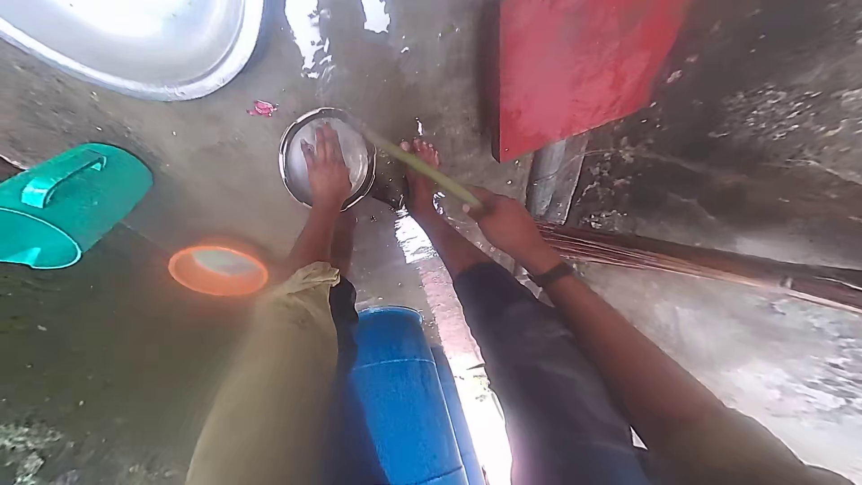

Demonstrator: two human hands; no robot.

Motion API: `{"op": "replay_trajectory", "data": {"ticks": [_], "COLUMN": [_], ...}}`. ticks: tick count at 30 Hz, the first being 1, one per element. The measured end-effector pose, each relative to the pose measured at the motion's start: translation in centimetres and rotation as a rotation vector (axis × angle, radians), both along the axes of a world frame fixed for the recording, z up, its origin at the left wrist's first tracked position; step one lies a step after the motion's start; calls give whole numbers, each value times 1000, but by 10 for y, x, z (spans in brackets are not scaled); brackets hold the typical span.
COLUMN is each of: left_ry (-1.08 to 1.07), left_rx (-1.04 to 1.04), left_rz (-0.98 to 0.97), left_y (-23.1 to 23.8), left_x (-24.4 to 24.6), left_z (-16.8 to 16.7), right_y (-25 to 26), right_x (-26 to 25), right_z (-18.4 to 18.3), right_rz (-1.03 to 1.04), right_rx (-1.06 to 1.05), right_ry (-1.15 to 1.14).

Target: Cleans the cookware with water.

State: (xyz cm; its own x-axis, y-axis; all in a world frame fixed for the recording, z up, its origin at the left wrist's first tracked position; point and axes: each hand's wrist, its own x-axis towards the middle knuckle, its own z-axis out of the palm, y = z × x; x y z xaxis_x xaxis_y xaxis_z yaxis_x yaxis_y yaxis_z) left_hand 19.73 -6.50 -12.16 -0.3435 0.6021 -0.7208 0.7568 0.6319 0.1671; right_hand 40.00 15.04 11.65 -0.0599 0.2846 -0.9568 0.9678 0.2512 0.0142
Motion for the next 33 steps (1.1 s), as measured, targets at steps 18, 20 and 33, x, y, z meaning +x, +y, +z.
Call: {"op": "replay_trajectory", "data": {"ticks": [18, 20, 33], "left_ry": [-247, -203, -254], "left_rx": [-2, -35, 22], "left_rz": [-207, -84, -96], "left_y": [6, 7, 27], "left_x": [-20, -16, -53], "left_z": [0, 0, 4], "right_y": [-2, -3, -9], "right_x": [-10, 6, 11], "right_z": [1, -11, -36], "right_rz": [-27, -5, 37], "right_rx": [-32, -23, -116], "right_ry": [25, 48, 88]}}
